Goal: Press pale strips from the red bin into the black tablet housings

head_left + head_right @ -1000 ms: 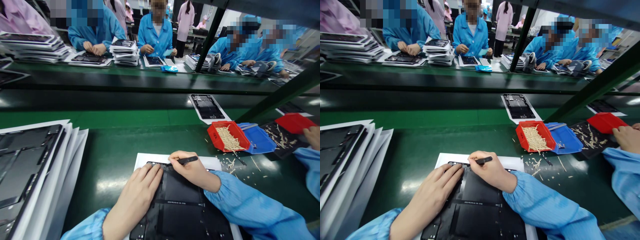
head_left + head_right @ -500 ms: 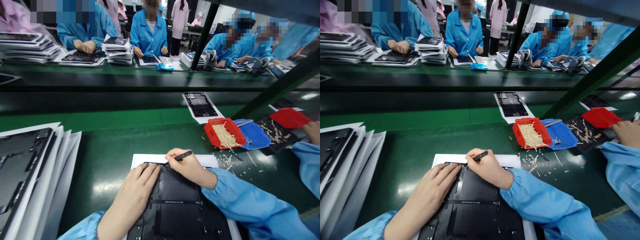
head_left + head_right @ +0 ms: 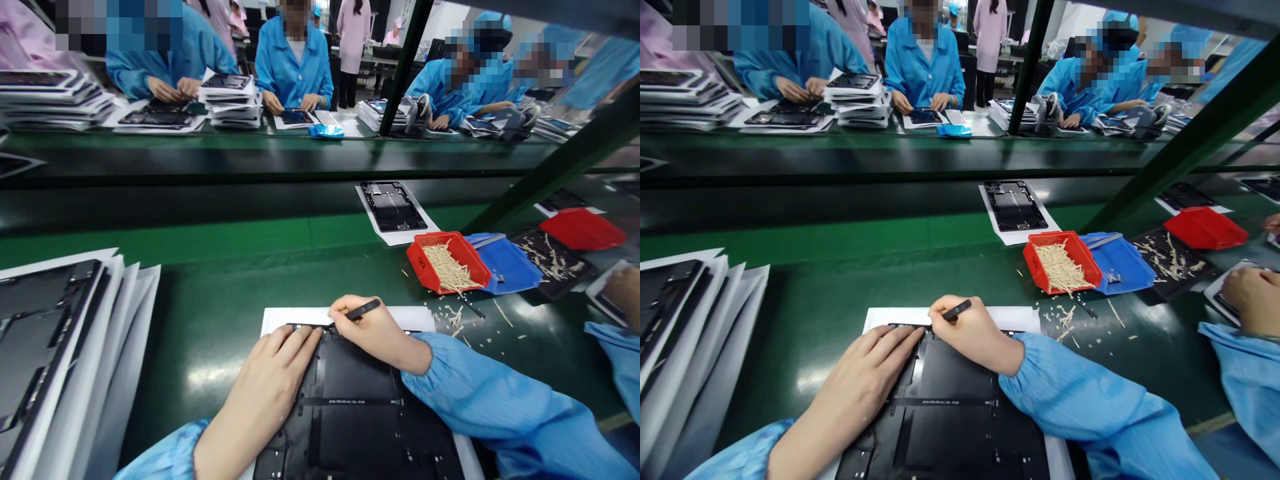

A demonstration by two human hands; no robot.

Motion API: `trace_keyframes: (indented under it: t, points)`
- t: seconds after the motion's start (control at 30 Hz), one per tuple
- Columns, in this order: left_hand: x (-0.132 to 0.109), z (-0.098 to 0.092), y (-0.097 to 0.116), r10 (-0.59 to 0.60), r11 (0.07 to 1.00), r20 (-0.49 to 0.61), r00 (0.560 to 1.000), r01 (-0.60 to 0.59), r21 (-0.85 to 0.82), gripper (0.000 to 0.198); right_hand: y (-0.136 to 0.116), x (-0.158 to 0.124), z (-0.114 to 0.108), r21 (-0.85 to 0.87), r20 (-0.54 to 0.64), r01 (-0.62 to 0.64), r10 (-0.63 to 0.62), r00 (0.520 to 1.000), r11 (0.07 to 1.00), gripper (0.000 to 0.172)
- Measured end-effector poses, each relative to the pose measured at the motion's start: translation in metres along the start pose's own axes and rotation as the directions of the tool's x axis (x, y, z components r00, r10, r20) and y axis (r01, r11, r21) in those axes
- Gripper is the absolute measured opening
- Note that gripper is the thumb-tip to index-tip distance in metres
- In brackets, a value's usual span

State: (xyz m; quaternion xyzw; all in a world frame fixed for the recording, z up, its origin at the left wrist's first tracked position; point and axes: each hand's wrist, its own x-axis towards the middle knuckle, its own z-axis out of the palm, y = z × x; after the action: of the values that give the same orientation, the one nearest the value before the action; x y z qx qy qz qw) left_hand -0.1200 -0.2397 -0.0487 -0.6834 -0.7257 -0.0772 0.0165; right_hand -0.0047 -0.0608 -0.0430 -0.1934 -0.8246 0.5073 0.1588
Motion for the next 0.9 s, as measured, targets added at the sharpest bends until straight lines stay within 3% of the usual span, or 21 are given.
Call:
trace_keyframes:
  t: [0.23, 0.47, 0.67, 0.9]
  points:
    - [0.001, -0.001, 0.0, -0.009, 1.0, 0.057, 0.998, 0.008, 0.014, 0.049, -0.003, -0.003, 0.0, -0.129, -0.021, 0.127, -0.131, 0.991, 0.983, 0.015]
    - [0.003, -0.004, 0.009, 0.0, 0.989, 0.065, 0.998, -0.009, 0.146, 0.051, -0.005, -0.007, -0.001, -0.17, 0.013, 0.27, -0.271, 0.962, 0.948, 0.014]
    - [0.007, -0.006, 0.015, 0.016, 0.976, 0.065, 0.998, -0.03, 0.218, 0.052, -0.007, -0.011, -0.006, -0.227, 0.146, 0.401, -0.376, 0.915, 0.888, 0.016]
    - [0.008, -0.005, 0.011, -0.032, 0.993, 0.107, 0.994, 0.02, 0.114, 0.05, -0.014, -0.011, -0.01, -0.326, 0.274, 0.502, -0.428, 0.861, 0.801, 0.018]
